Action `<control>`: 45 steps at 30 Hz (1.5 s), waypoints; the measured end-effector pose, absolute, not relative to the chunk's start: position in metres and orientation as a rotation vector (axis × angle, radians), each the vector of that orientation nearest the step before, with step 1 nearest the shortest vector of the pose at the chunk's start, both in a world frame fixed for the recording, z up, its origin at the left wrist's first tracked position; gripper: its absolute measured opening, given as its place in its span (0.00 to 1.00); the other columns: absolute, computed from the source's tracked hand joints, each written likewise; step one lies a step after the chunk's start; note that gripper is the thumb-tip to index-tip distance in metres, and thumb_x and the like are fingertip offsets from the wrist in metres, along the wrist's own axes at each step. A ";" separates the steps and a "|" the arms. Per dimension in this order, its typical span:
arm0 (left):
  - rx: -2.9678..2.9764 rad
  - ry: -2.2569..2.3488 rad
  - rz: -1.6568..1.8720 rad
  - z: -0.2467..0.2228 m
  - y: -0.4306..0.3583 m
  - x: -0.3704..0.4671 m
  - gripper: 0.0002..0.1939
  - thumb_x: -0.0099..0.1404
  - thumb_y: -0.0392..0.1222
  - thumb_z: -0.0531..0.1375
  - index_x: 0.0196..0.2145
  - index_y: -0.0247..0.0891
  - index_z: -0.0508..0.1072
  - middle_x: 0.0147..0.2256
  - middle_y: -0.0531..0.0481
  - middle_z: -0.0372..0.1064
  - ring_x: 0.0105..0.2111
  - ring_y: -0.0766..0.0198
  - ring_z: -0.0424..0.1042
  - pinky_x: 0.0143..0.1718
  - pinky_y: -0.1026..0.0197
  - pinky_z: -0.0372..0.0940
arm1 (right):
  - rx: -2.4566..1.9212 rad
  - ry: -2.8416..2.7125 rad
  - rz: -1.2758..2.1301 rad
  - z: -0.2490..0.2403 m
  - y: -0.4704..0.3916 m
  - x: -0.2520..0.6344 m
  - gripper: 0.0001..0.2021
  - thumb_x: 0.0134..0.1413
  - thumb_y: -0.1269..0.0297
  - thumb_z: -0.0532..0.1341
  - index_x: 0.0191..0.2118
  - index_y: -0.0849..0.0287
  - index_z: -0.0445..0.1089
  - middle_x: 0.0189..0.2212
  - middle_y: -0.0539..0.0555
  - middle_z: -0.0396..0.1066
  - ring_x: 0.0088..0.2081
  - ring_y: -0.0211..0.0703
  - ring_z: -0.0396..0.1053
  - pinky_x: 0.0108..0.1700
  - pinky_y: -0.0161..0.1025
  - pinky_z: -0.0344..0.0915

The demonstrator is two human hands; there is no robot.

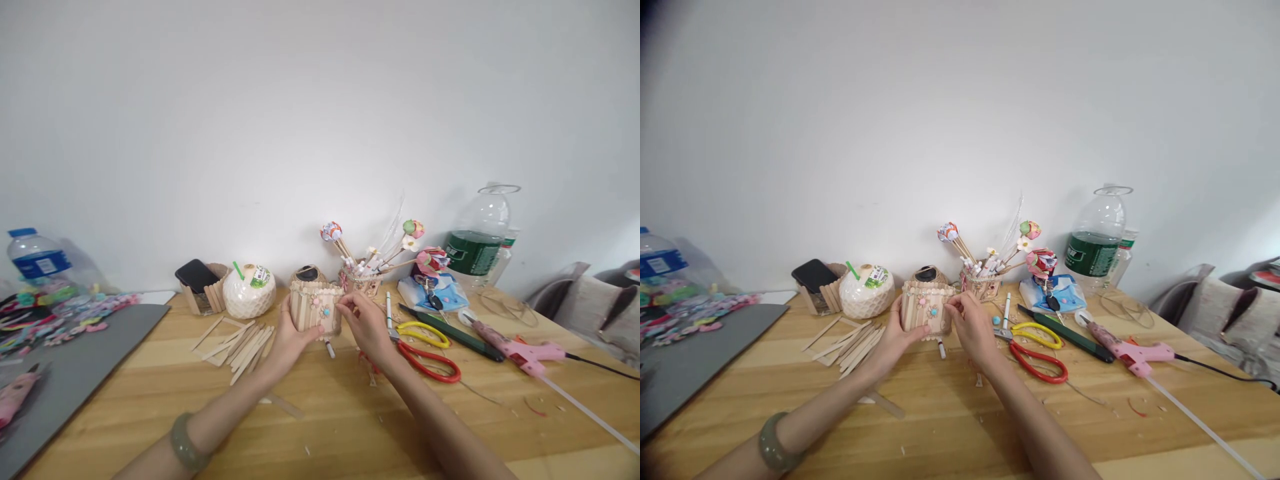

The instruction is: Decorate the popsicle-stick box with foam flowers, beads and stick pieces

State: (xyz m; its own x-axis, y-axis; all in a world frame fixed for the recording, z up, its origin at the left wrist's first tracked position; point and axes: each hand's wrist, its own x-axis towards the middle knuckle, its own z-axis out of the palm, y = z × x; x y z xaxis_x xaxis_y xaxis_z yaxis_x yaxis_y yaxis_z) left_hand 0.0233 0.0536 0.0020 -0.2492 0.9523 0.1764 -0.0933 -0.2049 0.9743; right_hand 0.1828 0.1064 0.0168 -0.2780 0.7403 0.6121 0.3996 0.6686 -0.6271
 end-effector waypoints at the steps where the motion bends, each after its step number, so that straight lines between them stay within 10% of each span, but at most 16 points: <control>1: 1.130 1.192 1.586 0.002 0.054 0.023 0.46 0.44 0.38 0.69 0.56 0.39 0.49 0.57 0.39 0.55 0.56 0.50 0.57 0.56 0.51 0.52 | -0.887 -1.902 0.447 0.018 0.106 0.183 0.06 0.55 0.66 0.55 0.28 0.57 0.64 0.27 0.50 0.65 0.30 0.41 0.63 0.32 0.37 0.58; 15: 1.045 1.135 1.562 -0.003 0.057 0.013 0.39 0.50 0.42 0.66 0.56 0.40 0.53 0.56 0.42 0.60 0.55 0.53 0.59 0.57 0.53 0.52 | -1.048 -1.502 0.641 0.017 0.139 0.218 0.12 0.60 0.60 0.54 0.45 0.62 0.65 0.39 0.53 0.69 0.34 0.39 0.69 0.36 0.41 0.68; 27: 1.024 1.122 1.586 -0.006 0.060 0.008 0.40 0.50 0.43 0.67 0.57 0.40 0.54 0.56 0.41 0.59 0.55 0.52 0.60 0.57 0.52 0.52 | -1.463 -1.814 0.740 0.046 0.142 0.292 0.13 0.42 0.64 0.63 0.15 0.57 0.62 0.12 0.46 0.58 0.16 0.35 0.57 0.18 0.31 0.50; 36: 0.965 1.099 1.593 -0.005 0.063 0.005 0.35 0.49 0.42 0.66 0.54 0.38 0.58 0.53 0.41 0.63 0.54 0.51 0.61 0.56 0.51 0.53 | -1.298 -2.044 1.124 0.077 0.113 0.284 0.17 0.50 0.49 0.55 0.39 0.55 0.70 0.40 0.57 0.72 0.31 0.45 0.72 0.19 0.32 0.66; 45: 0.946 1.115 1.620 -0.009 0.069 0.001 0.35 0.47 0.41 0.68 0.52 0.39 0.61 0.53 0.42 0.64 0.53 0.52 0.63 0.56 0.52 0.54 | -1.278 -2.452 1.246 0.118 0.138 0.257 0.15 0.47 0.51 0.59 0.32 0.58 0.74 0.26 0.53 0.73 0.19 0.35 0.67 0.14 0.27 0.58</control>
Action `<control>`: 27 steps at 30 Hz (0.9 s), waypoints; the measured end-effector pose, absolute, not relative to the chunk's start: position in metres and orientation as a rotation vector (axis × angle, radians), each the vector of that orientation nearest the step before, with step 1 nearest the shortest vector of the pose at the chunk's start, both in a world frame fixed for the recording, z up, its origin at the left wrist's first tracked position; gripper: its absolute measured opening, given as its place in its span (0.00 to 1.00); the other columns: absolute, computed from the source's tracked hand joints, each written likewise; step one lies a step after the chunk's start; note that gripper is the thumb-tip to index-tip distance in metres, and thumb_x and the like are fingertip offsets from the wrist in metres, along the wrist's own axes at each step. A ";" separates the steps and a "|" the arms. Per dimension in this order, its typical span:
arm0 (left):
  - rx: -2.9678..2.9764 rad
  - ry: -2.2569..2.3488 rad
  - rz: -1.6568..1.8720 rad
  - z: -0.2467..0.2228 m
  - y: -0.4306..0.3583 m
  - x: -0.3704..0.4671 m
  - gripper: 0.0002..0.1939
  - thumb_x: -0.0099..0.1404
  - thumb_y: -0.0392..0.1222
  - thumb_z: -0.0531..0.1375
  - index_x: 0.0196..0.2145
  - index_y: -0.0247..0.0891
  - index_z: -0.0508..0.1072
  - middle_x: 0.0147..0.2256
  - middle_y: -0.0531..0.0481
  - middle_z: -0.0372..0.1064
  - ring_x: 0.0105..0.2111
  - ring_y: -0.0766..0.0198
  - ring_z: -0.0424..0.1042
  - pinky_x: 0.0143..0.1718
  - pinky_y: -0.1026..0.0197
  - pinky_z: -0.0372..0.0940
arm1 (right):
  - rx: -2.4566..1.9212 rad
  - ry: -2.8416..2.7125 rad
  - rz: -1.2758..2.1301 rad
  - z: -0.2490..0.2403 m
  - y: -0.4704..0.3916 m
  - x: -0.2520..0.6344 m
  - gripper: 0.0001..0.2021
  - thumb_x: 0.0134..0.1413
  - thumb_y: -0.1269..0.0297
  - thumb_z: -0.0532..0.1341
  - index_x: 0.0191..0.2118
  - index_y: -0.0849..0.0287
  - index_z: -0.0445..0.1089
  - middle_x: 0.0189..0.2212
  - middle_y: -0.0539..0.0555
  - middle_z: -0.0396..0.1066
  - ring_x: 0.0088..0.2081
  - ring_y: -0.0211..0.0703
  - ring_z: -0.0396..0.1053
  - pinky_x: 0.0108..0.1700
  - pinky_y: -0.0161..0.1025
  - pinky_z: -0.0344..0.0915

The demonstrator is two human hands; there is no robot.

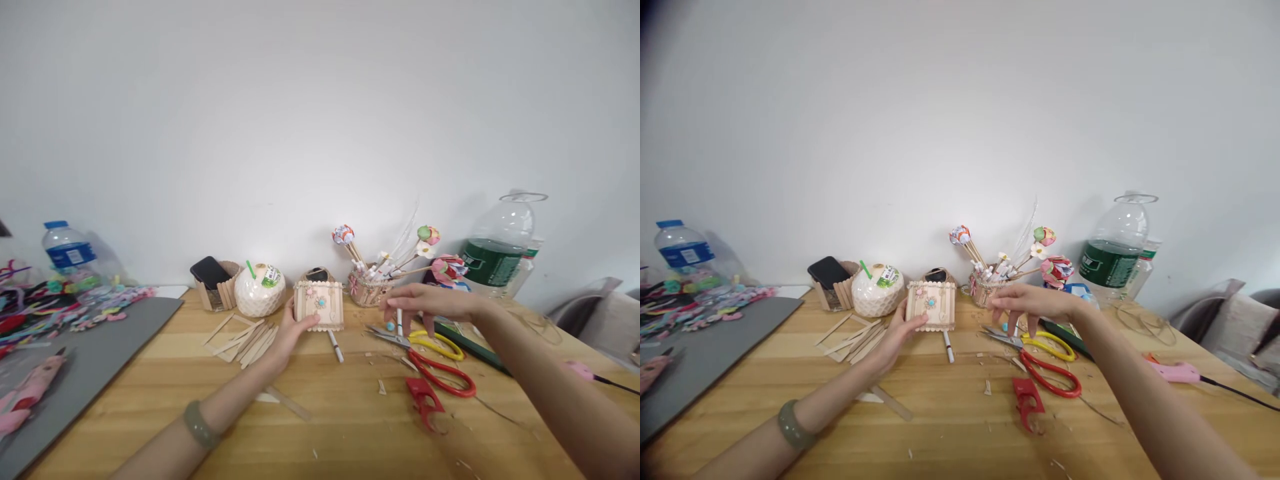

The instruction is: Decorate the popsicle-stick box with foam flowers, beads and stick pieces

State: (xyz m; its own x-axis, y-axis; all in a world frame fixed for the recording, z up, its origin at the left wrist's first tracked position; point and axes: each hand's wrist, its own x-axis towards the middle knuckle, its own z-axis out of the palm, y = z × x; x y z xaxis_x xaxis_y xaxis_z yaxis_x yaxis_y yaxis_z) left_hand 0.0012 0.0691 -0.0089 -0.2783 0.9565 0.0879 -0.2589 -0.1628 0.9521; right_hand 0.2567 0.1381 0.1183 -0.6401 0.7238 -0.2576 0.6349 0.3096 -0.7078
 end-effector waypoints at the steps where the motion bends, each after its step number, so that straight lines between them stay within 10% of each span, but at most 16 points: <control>1: 0.950 1.125 1.622 -0.008 0.069 0.001 0.35 0.46 0.41 0.68 0.52 0.38 0.61 0.54 0.41 0.62 0.53 0.52 0.62 0.56 0.53 0.54 | -1.296 -2.485 1.189 0.124 0.141 0.254 0.15 0.46 0.51 0.60 0.30 0.59 0.74 0.23 0.52 0.72 0.18 0.35 0.66 0.14 0.27 0.57; 4: 0.976 1.156 1.637 -0.006 0.069 0.002 0.39 0.45 0.40 0.69 0.53 0.37 0.58 0.55 0.38 0.60 0.54 0.51 0.60 0.56 0.53 0.53 | -1.347 -2.581 0.943 0.141 0.144 0.245 0.16 0.42 0.52 0.63 0.22 0.62 0.72 0.16 0.51 0.67 0.16 0.36 0.66 0.15 0.29 0.57; 15: 1.065 1.126 1.682 -0.010 0.074 0.000 0.45 0.45 0.43 0.69 0.56 0.39 0.51 0.57 0.39 0.56 0.57 0.51 0.57 0.58 0.53 0.51 | -1.324 -2.588 0.021 0.125 0.144 0.227 0.14 0.56 0.60 0.53 0.42 0.62 0.68 0.44 0.67 0.68 0.46 0.64 0.67 0.43 0.57 0.61; 21: 1.080 1.066 1.646 -0.013 0.073 0.001 0.37 0.51 0.49 0.65 0.55 0.36 0.54 0.57 0.37 0.57 0.57 0.51 0.58 0.57 0.51 0.52 | -0.933 -2.594 0.185 0.076 0.131 0.207 0.52 0.33 0.60 0.70 0.62 0.60 0.40 0.62 0.67 0.43 0.62 0.58 0.44 0.60 0.51 0.49; 27: 1.182 1.016 1.593 -0.010 0.067 0.004 0.38 0.52 0.48 0.64 0.55 0.36 0.53 0.55 0.37 0.60 0.54 0.50 0.62 0.52 0.50 0.59 | -0.745 -2.423 0.382 0.042 0.118 0.189 0.56 0.35 0.64 0.70 0.64 0.55 0.31 0.62 0.65 0.42 0.63 0.57 0.43 0.60 0.54 0.47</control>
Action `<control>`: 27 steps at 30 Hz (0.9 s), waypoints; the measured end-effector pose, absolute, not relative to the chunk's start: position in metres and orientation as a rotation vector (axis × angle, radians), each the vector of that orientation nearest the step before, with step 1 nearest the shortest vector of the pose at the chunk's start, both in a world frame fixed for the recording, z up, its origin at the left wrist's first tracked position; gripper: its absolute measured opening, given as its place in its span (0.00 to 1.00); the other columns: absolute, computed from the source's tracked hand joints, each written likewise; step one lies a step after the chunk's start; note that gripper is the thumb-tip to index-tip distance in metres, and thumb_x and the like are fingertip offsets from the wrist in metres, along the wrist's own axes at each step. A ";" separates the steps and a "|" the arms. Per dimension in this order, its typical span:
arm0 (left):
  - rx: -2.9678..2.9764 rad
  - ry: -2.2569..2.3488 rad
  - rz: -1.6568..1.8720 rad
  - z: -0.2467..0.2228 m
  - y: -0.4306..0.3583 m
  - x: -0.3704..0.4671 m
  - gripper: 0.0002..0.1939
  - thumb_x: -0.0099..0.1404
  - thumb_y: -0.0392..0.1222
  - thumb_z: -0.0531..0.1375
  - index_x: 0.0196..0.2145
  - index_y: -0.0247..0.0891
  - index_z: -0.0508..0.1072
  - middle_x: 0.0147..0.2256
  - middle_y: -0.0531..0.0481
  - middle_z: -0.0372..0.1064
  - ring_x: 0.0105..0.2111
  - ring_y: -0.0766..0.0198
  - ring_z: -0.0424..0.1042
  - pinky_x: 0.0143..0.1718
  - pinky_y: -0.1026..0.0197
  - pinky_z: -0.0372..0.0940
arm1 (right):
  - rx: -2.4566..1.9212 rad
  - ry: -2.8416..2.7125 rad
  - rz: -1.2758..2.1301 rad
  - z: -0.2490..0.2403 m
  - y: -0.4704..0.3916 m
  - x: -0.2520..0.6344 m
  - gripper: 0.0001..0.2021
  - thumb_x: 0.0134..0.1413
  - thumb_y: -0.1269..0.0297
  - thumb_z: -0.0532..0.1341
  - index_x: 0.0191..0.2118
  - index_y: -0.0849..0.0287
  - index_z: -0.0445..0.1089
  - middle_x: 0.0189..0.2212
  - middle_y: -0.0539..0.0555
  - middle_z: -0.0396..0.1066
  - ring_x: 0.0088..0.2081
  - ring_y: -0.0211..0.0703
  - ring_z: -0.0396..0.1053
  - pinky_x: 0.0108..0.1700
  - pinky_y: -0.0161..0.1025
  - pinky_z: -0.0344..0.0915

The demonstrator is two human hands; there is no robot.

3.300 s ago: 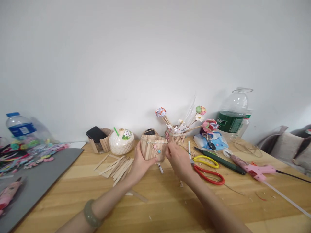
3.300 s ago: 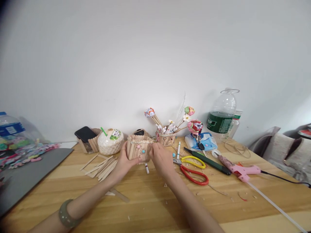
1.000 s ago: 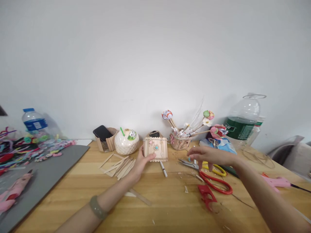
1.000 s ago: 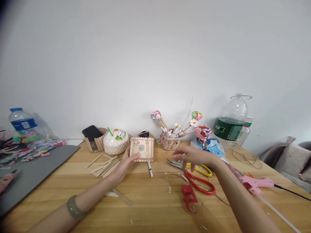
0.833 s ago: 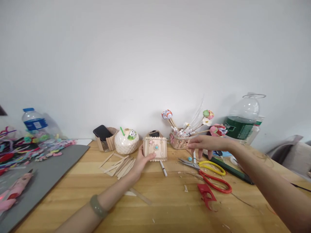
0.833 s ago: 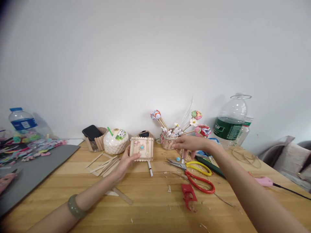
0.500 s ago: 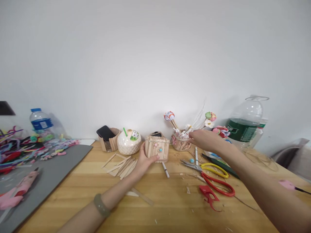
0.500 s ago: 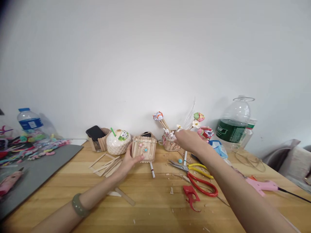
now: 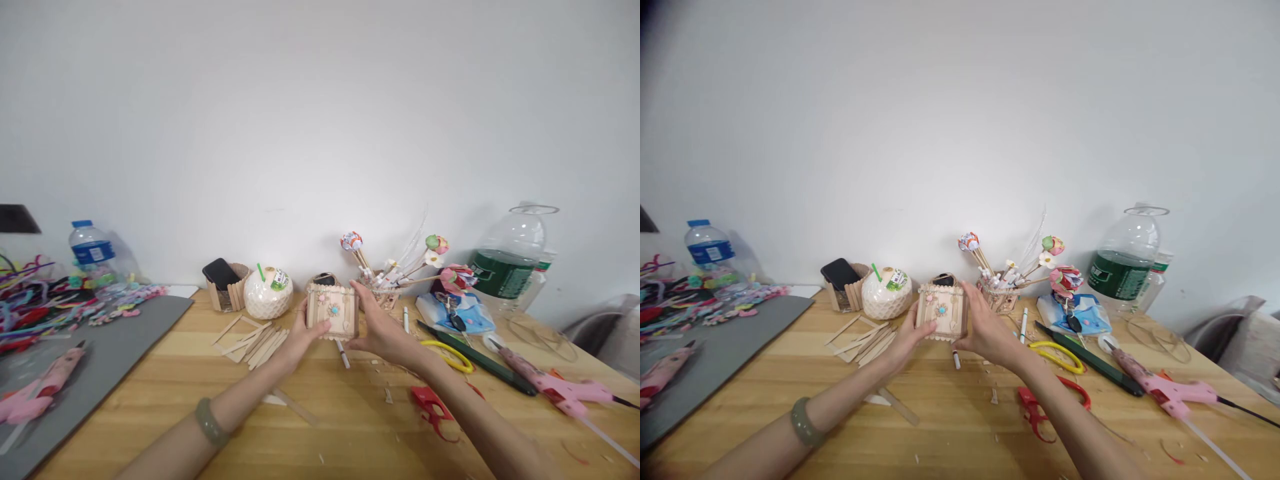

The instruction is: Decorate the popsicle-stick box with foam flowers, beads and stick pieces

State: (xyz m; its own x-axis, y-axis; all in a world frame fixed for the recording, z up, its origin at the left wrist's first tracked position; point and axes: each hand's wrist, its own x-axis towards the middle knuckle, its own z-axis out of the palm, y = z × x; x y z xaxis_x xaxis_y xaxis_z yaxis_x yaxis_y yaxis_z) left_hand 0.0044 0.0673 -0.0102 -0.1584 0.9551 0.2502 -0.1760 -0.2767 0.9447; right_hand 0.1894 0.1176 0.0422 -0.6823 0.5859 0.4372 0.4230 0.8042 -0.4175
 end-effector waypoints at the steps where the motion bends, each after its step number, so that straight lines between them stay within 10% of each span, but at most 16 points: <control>1: 1.205 1.023 1.590 -0.009 0.067 0.005 0.39 0.51 0.48 0.65 0.56 0.36 0.52 0.55 0.36 0.60 0.53 0.49 0.62 0.52 0.50 0.60 | -0.726 -2.387 0.412 0.039 0.117 0.189 0.55 0.35 0.66 0.69 0.64 0.53 0.31 0.62 0.63 0.42 0.63 0.56 0.43 0.60 0.54 0.47; 7: 1.394 1.235 1.717 -0.002 0.067 0.004 0.51 0.43 0.42 0.69 0.59 0.40 0.46 0.60 0.38 0.46 0.60 0.48 0.48 0.60 0.46 0.45 | -0.663 -2.174 0.696 0.021 0.117 0.190 0.53 0.41 0.62 0.67 0.64 0.50 0.28 0.65 0.61 0.26 0.64 0.61 0.38 0.60 0.58 0.43; 14: 2.745 1.708 1.823 -0.012 0.063 -0.016 0.37 0.57 0.28 0.58 0.59 0.49 0.50 0.51 0.42 0.58 0.55 0.52 0.54 0.56 0.41 0.48 | -0.578 -1.976 1.096 0.007 0.107 0.179 0.55 0.39 0.44 0.65 0.62 0.42 0.21 0.65 0.61 0.23 0.63 0.55 0.42 0.57 0.57 0.50; 18: 2.961 1.452 1.708 -0.024 0.064 -0.025 0.30 0.58 0.29 0.59 0.50 0.64 0.61 0.38 0.55 0.65 0.43 0.64 0.65 0.57 0.49 0.50 | -0.517 -1.951 1.115 0.015 0.102 0.176 0.56 0.38 0.50 0.68 0.62 0.44 0.23 0.66 0.57 0.22 0.65 0.50 0.36 0.61 0.52 0.44; 27: 2.771 1.276 1.511 -0.026 0.067 -0.027 0.15 0.55 0.37 0.62 0.37 0.58 0.73 0.30 0.52 0.68 0.36 0.60 0.68 0.53 0.48 0.58 | -0.543 -2.049 1.056 0.028 0.099 0.181 0.56 0.36 0.69 0.68 0.63 0.51 0.27 0.64 0.61 0.31 0.65 0.50 0.34 0.62 0.53 0.33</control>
State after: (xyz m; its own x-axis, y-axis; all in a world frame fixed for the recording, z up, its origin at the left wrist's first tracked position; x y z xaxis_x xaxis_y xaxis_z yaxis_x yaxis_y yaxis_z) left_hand -0.0272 0.0665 -0.0262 0.3367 0.4844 0.8075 0.7147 -0.6898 0.1157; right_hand 0.1808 0.0987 0.0281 -0.6251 0.6520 0.4291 0.0291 0.5688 -0.8220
